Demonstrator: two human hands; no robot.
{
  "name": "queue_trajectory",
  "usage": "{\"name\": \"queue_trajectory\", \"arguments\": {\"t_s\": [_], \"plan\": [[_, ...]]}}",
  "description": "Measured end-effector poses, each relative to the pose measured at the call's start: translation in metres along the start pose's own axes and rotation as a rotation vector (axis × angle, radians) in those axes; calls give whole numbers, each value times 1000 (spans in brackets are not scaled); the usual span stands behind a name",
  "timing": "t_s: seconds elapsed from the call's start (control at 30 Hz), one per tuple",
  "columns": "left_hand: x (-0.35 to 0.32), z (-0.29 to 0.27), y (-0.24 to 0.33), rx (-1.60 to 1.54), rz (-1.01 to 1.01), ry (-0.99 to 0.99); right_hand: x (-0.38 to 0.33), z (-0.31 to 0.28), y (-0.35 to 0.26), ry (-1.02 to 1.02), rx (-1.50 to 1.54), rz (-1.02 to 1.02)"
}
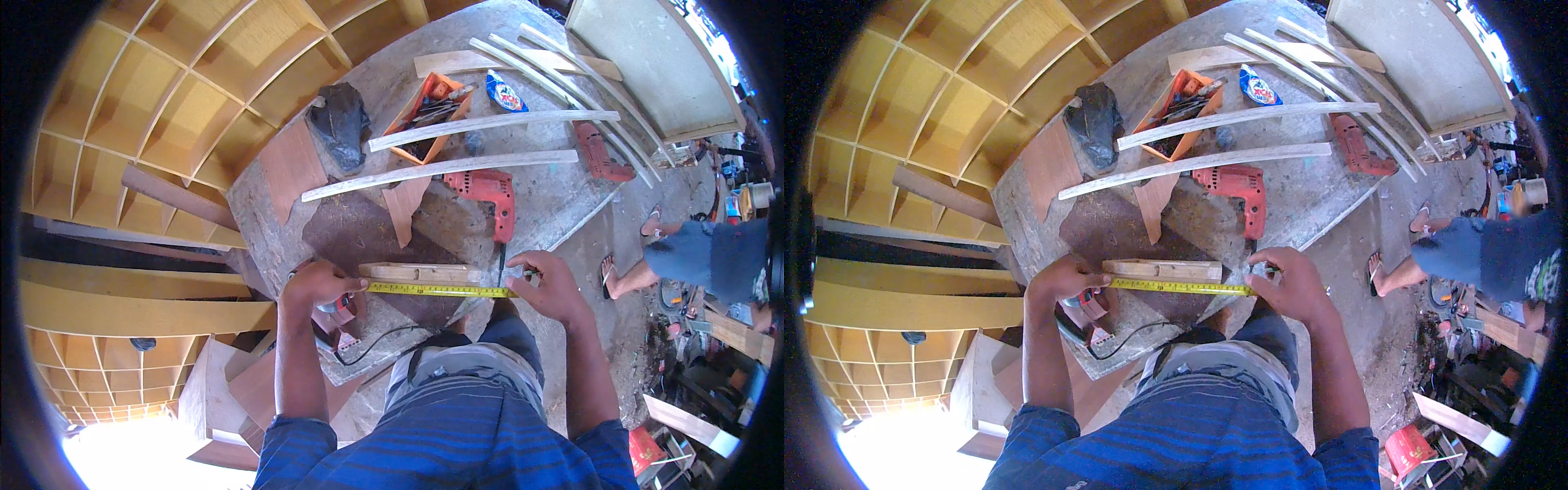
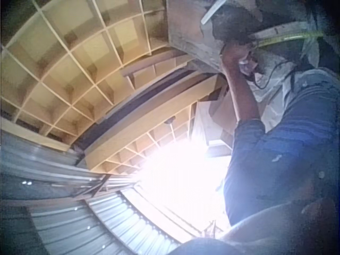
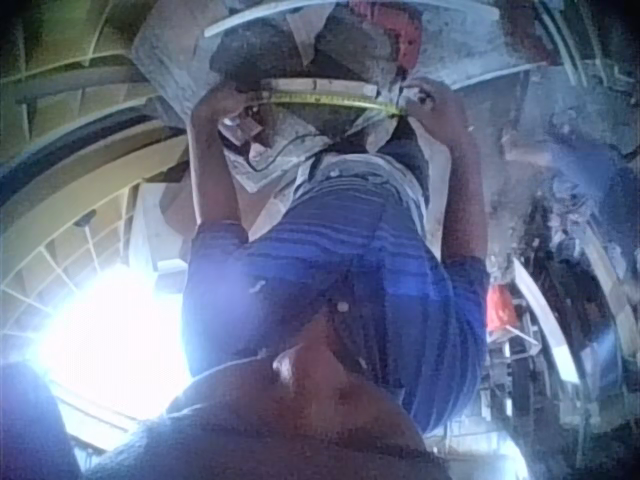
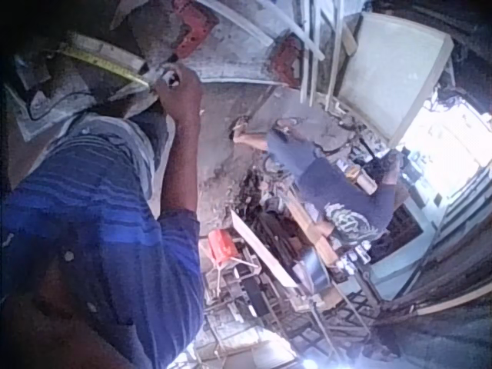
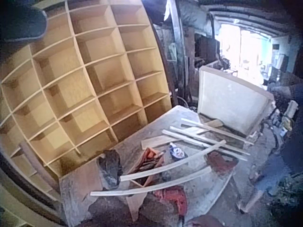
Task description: The person measures and marks wooden strips using a tape measure and pencil, then assembles them into rectangular frames on a workbench. They repeatedly measure, mark, and fit the pieces together to form the frame structure.
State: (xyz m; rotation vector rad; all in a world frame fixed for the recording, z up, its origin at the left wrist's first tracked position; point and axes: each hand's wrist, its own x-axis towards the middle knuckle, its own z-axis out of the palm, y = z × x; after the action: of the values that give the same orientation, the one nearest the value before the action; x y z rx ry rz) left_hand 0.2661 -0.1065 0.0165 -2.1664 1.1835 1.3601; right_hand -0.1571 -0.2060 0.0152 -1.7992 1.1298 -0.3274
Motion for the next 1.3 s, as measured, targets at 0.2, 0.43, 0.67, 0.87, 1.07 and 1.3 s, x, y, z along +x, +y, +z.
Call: {"name": "queue_trajectory", "arguments": {"t_s": [0.2,0.43,0.67,0.87,1.07,1.3], "plan": [[-3,-1,4,4,-11,10,-1,8,-13,83,165,172],[3,2,-1,-6,-8,4,3,26,-19,345,355,6],[5,5,-4,3,24,25,-8,35,-20,185,252,91],[11,8,-12,-2,84,41,-10,48,-32,87,278,64],[8,8,-8,2,24,32,-11,57,-34,114,280,-64],[3,6,-5,-4,33,52,-11,58,-34,77,200,-34]]}}
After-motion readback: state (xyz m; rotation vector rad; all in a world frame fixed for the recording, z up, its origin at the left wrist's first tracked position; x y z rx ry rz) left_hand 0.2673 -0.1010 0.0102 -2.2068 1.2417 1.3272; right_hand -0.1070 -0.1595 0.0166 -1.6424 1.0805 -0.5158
